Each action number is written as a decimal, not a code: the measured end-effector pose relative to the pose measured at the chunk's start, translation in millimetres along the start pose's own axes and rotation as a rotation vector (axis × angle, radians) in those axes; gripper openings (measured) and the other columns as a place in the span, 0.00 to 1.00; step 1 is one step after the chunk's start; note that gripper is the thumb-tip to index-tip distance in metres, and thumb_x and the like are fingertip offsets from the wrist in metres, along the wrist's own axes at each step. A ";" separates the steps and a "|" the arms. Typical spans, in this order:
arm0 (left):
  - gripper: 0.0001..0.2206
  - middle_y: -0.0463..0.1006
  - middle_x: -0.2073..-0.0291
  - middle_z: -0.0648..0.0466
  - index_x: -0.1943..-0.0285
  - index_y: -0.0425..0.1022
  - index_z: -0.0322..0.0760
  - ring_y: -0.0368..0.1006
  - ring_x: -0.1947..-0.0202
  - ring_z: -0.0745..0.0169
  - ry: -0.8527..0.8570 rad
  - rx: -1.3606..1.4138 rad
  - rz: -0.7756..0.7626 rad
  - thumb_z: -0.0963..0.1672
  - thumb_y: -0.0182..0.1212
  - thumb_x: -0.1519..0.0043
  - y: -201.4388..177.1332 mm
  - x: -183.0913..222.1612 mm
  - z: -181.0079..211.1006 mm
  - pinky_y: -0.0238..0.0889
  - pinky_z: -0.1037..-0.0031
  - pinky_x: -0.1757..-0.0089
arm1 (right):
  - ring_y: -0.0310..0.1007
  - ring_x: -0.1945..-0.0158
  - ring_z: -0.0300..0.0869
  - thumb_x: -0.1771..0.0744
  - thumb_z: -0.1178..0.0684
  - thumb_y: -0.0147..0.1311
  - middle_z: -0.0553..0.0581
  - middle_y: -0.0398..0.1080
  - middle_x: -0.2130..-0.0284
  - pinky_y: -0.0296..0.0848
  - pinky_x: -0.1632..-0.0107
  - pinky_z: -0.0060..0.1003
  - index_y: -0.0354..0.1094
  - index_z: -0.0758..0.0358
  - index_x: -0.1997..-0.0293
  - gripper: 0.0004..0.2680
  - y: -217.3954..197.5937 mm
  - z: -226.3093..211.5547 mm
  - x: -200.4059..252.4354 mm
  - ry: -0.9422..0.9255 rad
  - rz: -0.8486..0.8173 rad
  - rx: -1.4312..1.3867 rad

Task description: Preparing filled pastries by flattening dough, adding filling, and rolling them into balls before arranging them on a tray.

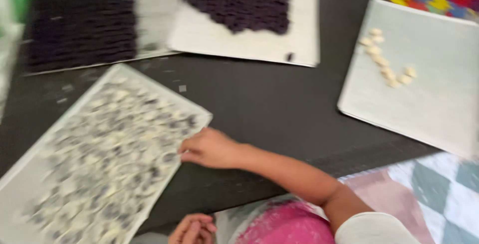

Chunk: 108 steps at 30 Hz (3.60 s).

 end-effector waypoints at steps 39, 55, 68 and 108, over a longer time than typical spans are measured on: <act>0.04 0.74 0.71 0.55 0.69 0.74 0.47 0.69 0.64 0.49 0.896 -1.616 -0.716 0.45 0.56 0.41 514.0 -289.0 121.0 0.55 0.45 0.57 | 0.77 0.73 0.47 0.39 0.59 0.52 0.59 0.78 0.69 0.74 0.60 0.42 0.75 0.58 0.53 0.12 -322.8 227.3 301.0 0.796 0.300 -0.219; 0.07 0.69 0.67 0.61 0.60 0.69 0.49 0.65 0.61 0.61 1.359 -1.390 -0.222 0.49 0.57 0.42 580.1 -280.9 105.9 0.54 0.65 0.64 | 0.72 0.68 0.37 0.33 0.57 0.57 0.51 0.73 0.68 0.70 0.62 0.31 0.73 0.52 0.50 0.08 -398.1 323.0 327.5 0.672 0.769 0.119; 0.07 0.69 0.66 0.61 0.58 0.73 0.58 0.60 0.57 0.56 1.362 -1.418 -0.402 0.47 0.56 0.43 652.8 -349.2 34.2 0.50 0.58 0.61 | 0.69 0.65 0.42 0.39 0.45 0.61 0.46 0.67 0.72 0.69 0.64 0.38 0.73 0.48 0.67 0.05 -345.7 341.4 375.4 0.821 0.415 0.996; 0.07 0.66 0.65 0.67 0.57 0.67 0.58 0.65 0.59 0.65 1.305 -1.107 -0.670 0.45 0.57 0.42 534.7 -310.6 45.7 0.57 0.67 0.62 | 0.76 0.68 0.47 0.37 0.57 0.52 0.54 0.76 0.70 0.72 0.64 0.39 0.73 0.51 0.51 0.11 -287.6 196.2 349.5 0.773 0.654 0.062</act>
Point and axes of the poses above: each hand's wrist, its own x-axis away from the middle knuckle, its own y-axis out of the palm, z = x × y, the point moved 4 cm from there along -x, towards the middle knuckle
